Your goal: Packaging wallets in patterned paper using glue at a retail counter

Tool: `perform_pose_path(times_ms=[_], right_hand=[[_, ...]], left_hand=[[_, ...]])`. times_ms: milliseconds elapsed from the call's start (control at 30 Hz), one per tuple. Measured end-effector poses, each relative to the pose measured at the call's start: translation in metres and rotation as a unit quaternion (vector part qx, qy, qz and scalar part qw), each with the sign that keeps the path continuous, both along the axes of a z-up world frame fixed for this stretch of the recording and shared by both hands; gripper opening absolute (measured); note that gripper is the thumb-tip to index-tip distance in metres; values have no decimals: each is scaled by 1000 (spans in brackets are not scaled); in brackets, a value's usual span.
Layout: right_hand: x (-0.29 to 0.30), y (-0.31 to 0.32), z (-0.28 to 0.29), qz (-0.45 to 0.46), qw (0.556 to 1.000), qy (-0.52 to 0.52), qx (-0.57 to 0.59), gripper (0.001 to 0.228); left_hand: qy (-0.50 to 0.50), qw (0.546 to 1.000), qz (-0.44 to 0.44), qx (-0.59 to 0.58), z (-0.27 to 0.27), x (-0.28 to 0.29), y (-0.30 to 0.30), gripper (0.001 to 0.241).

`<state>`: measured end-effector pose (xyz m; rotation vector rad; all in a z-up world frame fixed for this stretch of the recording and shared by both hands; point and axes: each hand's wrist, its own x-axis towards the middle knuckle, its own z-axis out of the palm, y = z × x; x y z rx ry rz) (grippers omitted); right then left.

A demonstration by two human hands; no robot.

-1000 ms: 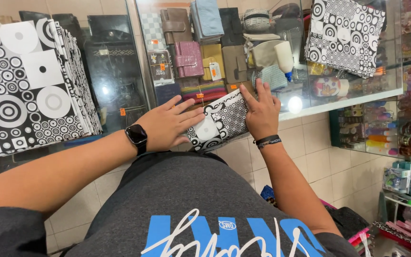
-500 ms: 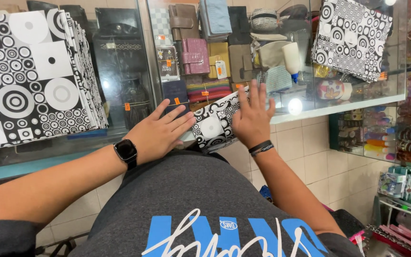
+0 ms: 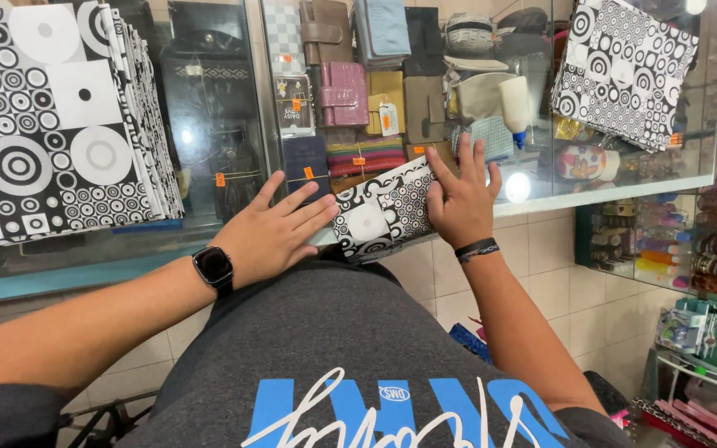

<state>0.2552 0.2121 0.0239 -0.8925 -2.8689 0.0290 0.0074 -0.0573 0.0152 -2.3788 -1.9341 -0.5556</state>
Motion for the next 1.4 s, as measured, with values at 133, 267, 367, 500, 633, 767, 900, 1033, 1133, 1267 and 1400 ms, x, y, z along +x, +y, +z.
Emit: perform_pose_path(times_ms=[133, 267, 367, 500, 633, 767, 900, 1033, 1133, 1267, 1400], right_hand=[[7, 8, -11, 4, 999, 20, -25, 59], [9, 14, -19, -2, 998, 36, -43, 62], [10, 19, -16, 20, 998, 40, -51, 60], [11, 26, -7, 46, 995, 32, -80, 60], [23, 45, -10, 75, 971, 120, -192, 62], [25, 52, 15, 34, 754, 378, -536, 42], [27, 57, 74, -116, 361, 496, -781, 26], [30, 55, 135, 52, 305, 473, -825, 24], [27, 51, 174, 159, 263, 436, -846, 21], [28, 51, 198, 223, 219, 403, -860, 22], [29, 63, 193, 253, 232, 380, -859, 21]], left_hand=[[-3, 999, 31, 25, -6, 7, -5, 58], [16, 997, 69, 43, -2, 17, -8, 60], [48, 994, 80, 49, 3, 18, -11, 69], [46, 991, 107, 71, -5, 27, -5, 61], [40, 982, 146, 114, -14, 40, 0, 54], [43, 963, 203, 170, -8, 59, 1, 31], [41, 952, 249, 173, -2, 82, -3, 17], [26, 942, 290, 167, 6, 94, -10, 17], [-29, 945, 301, 128, 51, 93, -11, 16], [-157, 919, 354, 77, 105, 83, -19, 15], [-243, 832, 488, 106, 130, 58, -33, 13]])
